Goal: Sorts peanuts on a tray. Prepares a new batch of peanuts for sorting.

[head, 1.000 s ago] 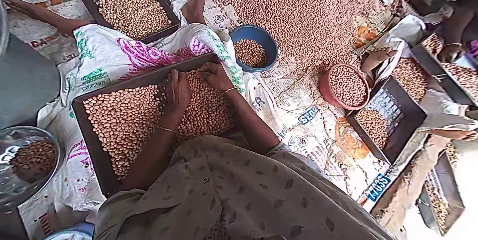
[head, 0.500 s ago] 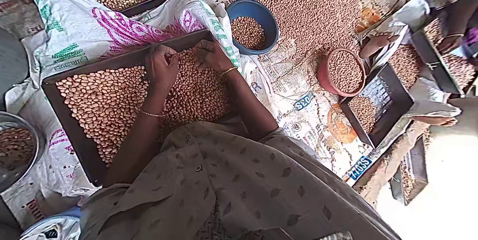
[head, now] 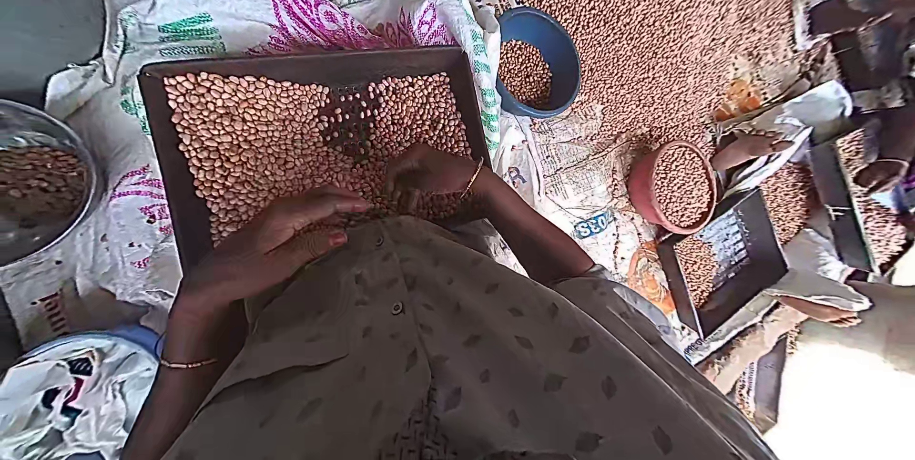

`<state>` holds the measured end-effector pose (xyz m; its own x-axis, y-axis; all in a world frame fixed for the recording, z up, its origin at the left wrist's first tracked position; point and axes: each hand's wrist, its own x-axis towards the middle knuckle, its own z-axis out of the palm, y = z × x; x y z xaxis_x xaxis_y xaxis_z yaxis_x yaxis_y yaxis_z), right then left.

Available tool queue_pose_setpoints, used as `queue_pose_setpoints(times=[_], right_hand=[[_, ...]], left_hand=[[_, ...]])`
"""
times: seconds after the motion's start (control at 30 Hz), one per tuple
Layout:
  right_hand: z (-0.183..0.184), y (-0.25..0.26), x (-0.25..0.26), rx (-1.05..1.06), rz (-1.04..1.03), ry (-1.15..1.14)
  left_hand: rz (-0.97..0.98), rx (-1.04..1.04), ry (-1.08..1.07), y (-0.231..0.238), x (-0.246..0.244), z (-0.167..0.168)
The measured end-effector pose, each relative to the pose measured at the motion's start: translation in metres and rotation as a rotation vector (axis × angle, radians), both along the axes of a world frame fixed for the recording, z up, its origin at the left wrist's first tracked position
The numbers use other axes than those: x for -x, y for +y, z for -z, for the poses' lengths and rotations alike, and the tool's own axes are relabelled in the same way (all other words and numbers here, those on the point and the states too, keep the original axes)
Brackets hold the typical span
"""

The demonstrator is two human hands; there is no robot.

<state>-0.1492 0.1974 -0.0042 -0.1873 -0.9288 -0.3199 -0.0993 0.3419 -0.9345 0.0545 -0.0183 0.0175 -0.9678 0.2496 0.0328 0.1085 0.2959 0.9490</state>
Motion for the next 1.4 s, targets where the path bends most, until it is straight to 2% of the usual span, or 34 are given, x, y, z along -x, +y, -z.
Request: queue_pose_setpoints(times=[0.07, 0.1, 0.17, 0.2, 0.27, 0.37, 0.43, 0.5, 0.6, 0.73, 0.77, 0.83, 0.9, 0.97, 1.03, 1.1, 1.13, 1.2, 1.33, 1.4], right_hand=[[-0.022, -0.022, 0.019, 0.312, 0.375, -0.088], [-0.032, -0.037, 0.030, 0.457, 0.557, -0.129], [-0.038, -0.067, 0.041, 0.590, 0.762, 0.018], [-0.032, -0.077, 0.034, 0.601, 0.742, 0.140], [-0.008, -0.083, -0.004, 0.588, 0.497, 0.311], [0.038, -0.069, -0.055, 0.475, -0.185, 0.719], [0.061, -0.057, -0.060, 0.344, -0.530, 1.042], [0.067, -0.048, -0.042, 0.243, -0.570, 1.210], [0.070, -0.036, 0.003, 0.106, -0.272, 1.430], [0.046, -0.034, 0.040, -0.254, 0.139, 1.433], [0.036, -0.038, 0.043, -0.280, 0.251, 1.408], [0.020, -0.052, 0.034, -0.178, 0.391, 1.390], [0.014, -0.077, 0.005, 0.100, 0.322, 1.255], [0.016, -0.110, -0.040, 0.407, 0.034, 0.941], [0.026, -0.141, -0.087, 0.507, -0.368, 0.701], [0.049, -0.160, -0.116, 0.496, -0.653, 0.760], [0.059, -0.163, -0.118, 0.487, -0.705, 0.829], [0.062, -0.158, -0.101, 0.427, -0.650, 0.920], [0.059, -0.114, -0.037, 0.267, -0.280, 1.101], [0.045, -0.086, -0.010, 0.083, -0.203, 1.075]], left_hand=[[0.203, -0.064, 0.003, 0.021, -0.026, 0.013], [0.239, -0.059, 0.008, 0.034, -0.037, 0.022], [0.178, -0.055, 0.034, 0.046, -0.055, 0.038], [0.141, -0.076, 0.046, 0.046, -0.062, 0.043], [0.094, -0.149, 0.067, 0.044, -0.069, 0.047], [0.118, -0.152, 0.053, 0.042, -0.071, 0.045], [0.131, -0.142, 0.072, 0.041, -0.070, 0.046], [0.132, -0.110, 0.063, 0.040, -0.071, 0.047], [0.111, -0.093, 0.061, 0.040, -0.072, 0.048], [0.064, -0.080, 0.050, 0.040, -0.076, 0.048], [0.045, -0.081, 0.059, 0.040, -0.077, 0.049], [0.006, -0.097, 0.097, 0.040, -0.079, 0.053], [-0.012, -0.111, 0.104, 0.040, -0.083, 0.055], [-0.008, -0.107, 0.111, 0.039, -0.083, 0.055], [-0.013, -0.095, 0.118, 0.038, -0.085, 0.054], [-0.038, -0.115, 0.127, 0.036, -0.090, 0.053], [-0.049, -0.127, 0.127, 0.034, -0.094, 0.054], [-0.069, -0.139, 0.112, 0.027, -0.106, 0.056], [-0.108, -0.179, 0.101, 0.015, -0.132, 0.067], [-0.116, -0.184, 0.107, 0.013, -0.139, 0.072]])
